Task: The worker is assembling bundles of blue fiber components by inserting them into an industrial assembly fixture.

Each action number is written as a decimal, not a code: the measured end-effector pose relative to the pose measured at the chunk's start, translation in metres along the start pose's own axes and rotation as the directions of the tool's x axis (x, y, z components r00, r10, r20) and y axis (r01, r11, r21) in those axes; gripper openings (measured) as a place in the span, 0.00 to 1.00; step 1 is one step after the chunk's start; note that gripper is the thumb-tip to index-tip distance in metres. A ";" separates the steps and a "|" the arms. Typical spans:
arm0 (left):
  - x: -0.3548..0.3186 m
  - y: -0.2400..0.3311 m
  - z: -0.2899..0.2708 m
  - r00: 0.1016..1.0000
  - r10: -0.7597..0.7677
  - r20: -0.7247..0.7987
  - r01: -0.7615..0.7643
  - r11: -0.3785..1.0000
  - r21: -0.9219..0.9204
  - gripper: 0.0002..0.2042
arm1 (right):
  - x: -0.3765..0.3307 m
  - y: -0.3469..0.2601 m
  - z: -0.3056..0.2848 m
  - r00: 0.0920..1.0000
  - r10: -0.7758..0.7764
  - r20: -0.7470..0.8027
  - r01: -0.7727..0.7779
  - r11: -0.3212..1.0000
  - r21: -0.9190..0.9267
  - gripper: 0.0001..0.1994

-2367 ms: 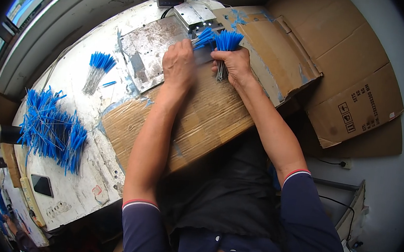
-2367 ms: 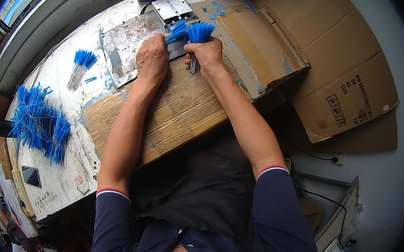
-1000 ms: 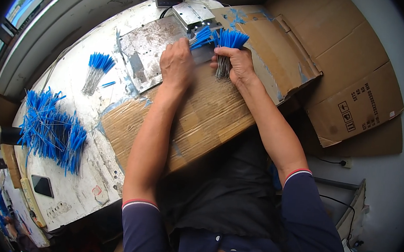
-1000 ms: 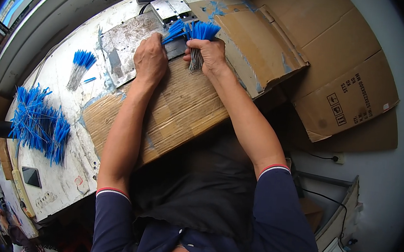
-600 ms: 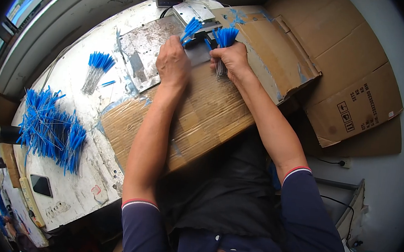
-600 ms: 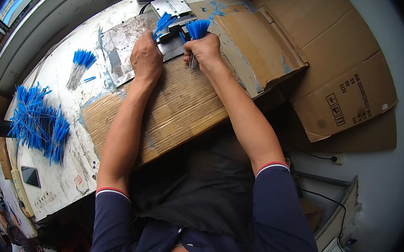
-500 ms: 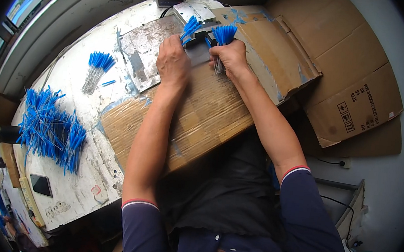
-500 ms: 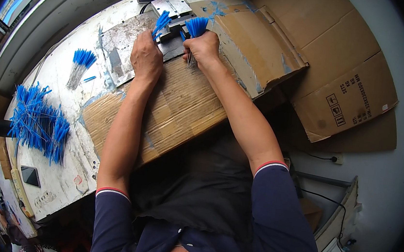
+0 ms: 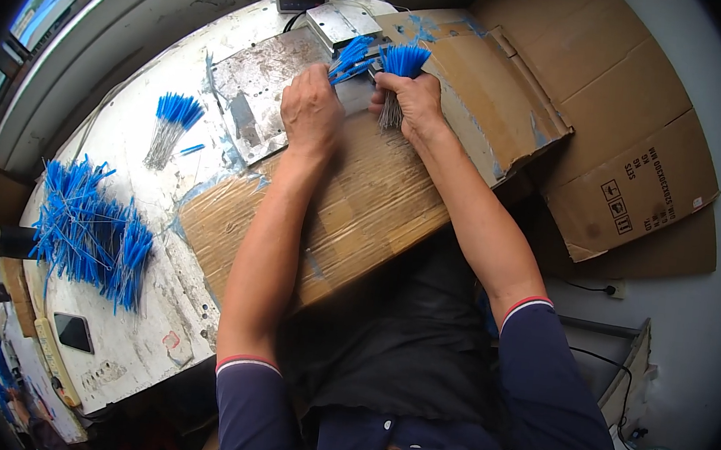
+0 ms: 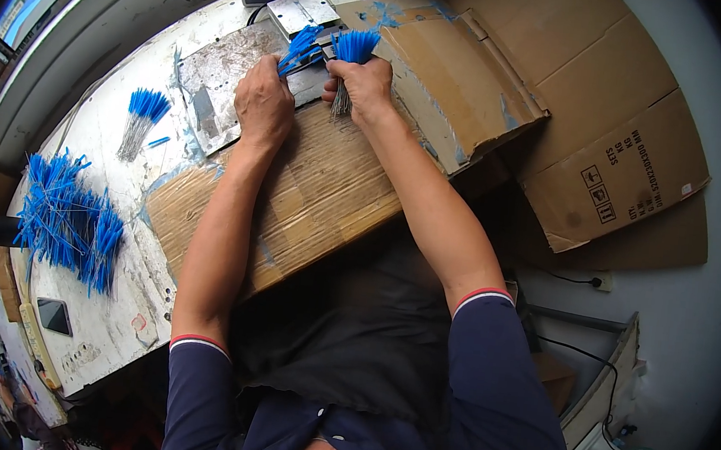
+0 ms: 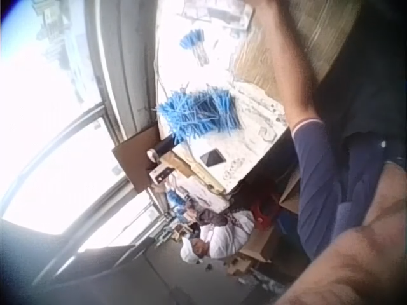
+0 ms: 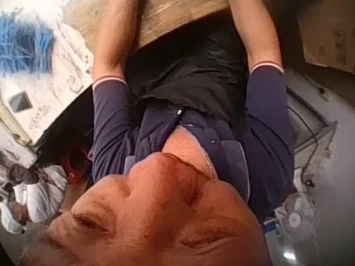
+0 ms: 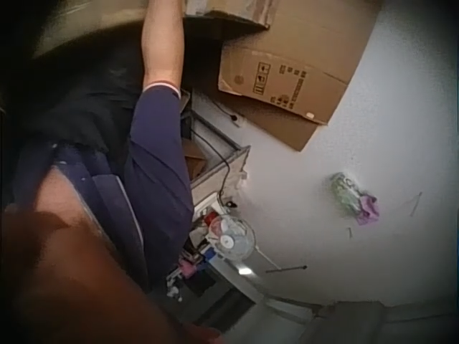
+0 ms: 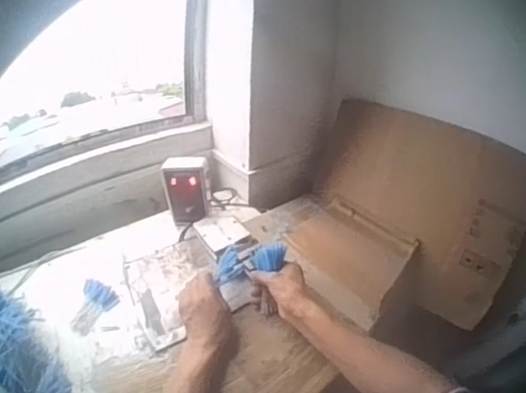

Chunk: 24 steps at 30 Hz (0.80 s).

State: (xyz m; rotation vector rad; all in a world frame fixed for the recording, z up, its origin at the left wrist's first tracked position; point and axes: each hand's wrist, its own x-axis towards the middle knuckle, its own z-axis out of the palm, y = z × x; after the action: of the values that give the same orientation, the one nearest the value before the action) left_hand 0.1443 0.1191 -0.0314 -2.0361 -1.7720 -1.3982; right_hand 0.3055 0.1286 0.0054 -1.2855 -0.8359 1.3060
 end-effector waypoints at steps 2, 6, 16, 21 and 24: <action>0.001 0.002 0.001 1.000 0.018 0.019 -0.018 1.000 0.007 0.07 | 0.001 0.001 -0.008 0.999 0.007 0.046 -0.010 0.998 0.062 0.05; 0.000 0.001 0.001 0.998 0.042 0.057 -0.042 0.999 0.005 0.08 | 0.001 0.004 -0.014 0.997 0.025 0.077 -0.039 0.983 0.181 0.07; -0.001 0.002 -0.001 0.993 0.077 0.090 -0.078 0.997 0.006 0.07 | -0.011 0.006 -0.016 0.982 0.016 0.190 -0.044 0.988 0.145 0.07; -0.001 0.007 -0.003 0.987 0.136 0.091 -0.140 0.989 0.041 0.04 | -0.013 0.002 -0.017 0.984 0.027 0.175 -0.053 0.988 0.144 0.07; -0.002 0.002 0.000 0.988 0.110 0.104 -0.117 0.991 0.069 0.06 | -0.011 0.005 -0.017 0.985 0.011 0.172 -0.036 0.989 0.141 0.07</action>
State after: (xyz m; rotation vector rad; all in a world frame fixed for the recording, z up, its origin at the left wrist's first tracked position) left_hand 0.1461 0.1172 -0.0314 -2.1656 -1.6872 -1.2005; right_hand 0.3187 0.1141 -0.0003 -1.0840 -0.8311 1.4840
